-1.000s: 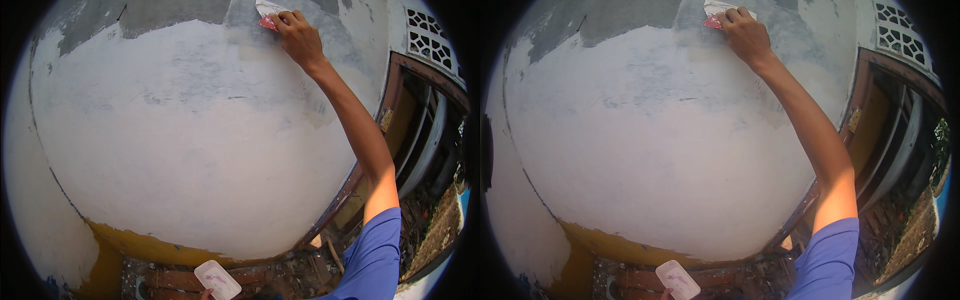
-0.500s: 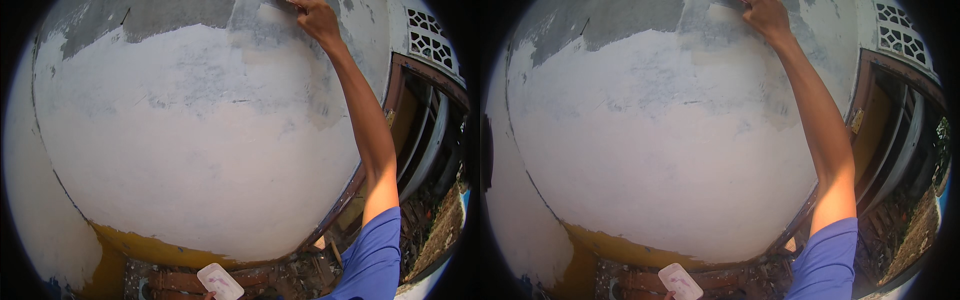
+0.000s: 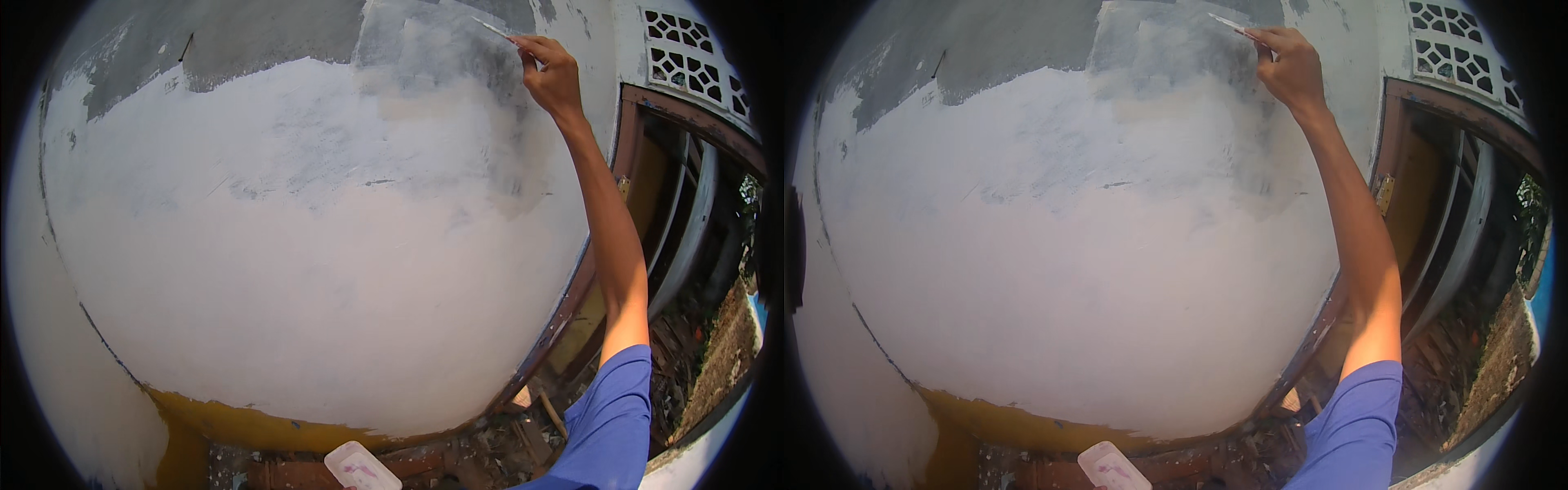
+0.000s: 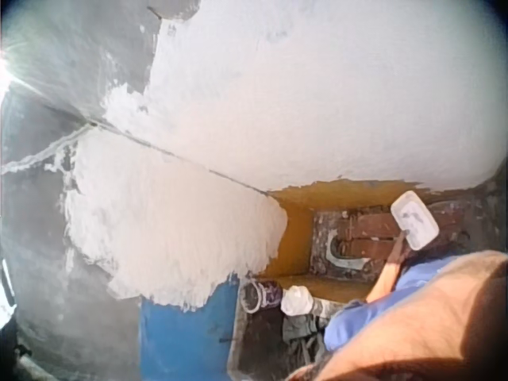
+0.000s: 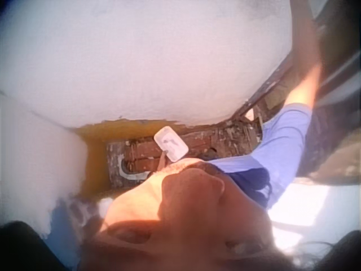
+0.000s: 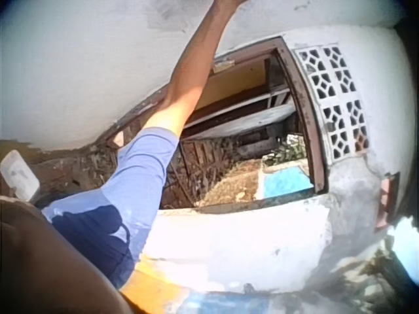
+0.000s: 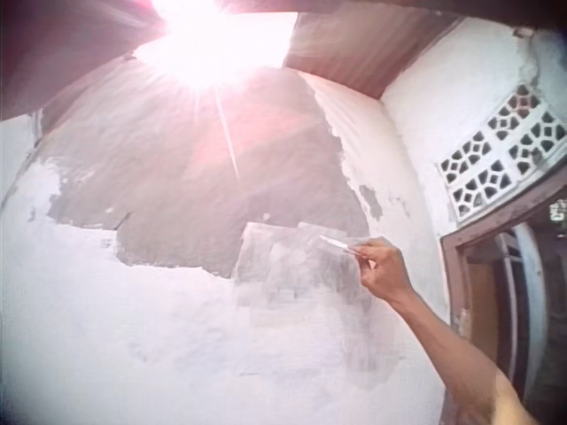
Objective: The person applies a white patching compound to a damaged wall using a red putty knife, spreading and smoothing the material over uneven areas.
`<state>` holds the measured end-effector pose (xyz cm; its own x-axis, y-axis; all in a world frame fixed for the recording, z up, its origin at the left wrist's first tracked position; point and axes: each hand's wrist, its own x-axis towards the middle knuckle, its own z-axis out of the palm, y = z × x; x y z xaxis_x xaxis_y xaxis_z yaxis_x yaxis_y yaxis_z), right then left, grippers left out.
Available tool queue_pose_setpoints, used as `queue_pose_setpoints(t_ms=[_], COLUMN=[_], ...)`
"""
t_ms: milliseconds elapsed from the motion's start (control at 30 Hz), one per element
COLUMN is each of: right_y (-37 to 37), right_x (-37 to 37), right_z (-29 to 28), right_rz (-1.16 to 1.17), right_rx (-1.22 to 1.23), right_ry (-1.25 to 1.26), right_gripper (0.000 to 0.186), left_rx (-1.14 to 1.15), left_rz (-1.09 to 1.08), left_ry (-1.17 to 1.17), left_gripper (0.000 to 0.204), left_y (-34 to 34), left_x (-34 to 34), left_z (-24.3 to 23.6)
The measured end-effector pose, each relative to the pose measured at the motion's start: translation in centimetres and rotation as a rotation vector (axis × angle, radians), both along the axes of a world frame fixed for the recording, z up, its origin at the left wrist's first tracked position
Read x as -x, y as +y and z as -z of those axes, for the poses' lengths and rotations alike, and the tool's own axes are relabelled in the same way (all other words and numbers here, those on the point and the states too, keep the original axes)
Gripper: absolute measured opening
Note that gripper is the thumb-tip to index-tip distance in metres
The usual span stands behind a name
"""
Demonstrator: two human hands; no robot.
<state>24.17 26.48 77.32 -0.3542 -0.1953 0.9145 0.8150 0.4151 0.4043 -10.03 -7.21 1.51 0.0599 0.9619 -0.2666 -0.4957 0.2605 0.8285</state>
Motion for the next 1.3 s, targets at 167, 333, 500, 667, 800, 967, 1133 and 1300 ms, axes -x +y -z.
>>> queue_pose_setpoints(t_ms=[167, 333, 500, 667, 800, 967, 1133, 1300], right_y=[3.6, 3.1, 0.4, 1.0, 4.9, 6.6, 3.7, 0.9], right_x=[-3.3, -1.9, -2.6, -2.5, -2.2, -1.7, -2.5, -4.4], right_z=[-4.0, 5.6, 10.2, 4.9, 2.9, 7.9, 12.4, 2.7], right_rz=[0.012, 0.062, 0.056, -0.053, -0.046, 0.159, 0.114, -0.005], right_rx=[-0.008, -0.032, 0.2, -0.018, -0.133, -0.069, 0.061, -0.034], right_ry=[-0.008, -0.15, -0.17, -0.098, 0.033, -0.016, -0.127, -0.028], right_gripper=[0.032, 0.042, 0.039, 0.037, 0.042, 0.051, 0.045, 0.034], left_rx=[-0.021, -0.029, -0.037, -0.059, -0.071, -0.085, -0.065, -0.069], left_rz=[0.035, 0.052, 0.071, 0.077, 0.071, 0.051, 0.022, 0.026], left_ry=[0.041, 0.105, 0.165, 0.205, 0.222, 0.252, 0.282, 0.295], left_gripper=[0.064, 0.064, 0.064, 0.063, 0.063, 0.063, 0.063, 0.063], left_y=[1.2, 1.5, 1.1, 1.3, 1.4, 1.7, -0.2, -0.6], left_x=[0.2, 1.3, 2.2, 1.8, 0.2, -1.5, -3.1, -5.7], left_z=[-0.4, -0.8, -1.2, -1.7, -1.8, -2.1, -2.1, -2.2])
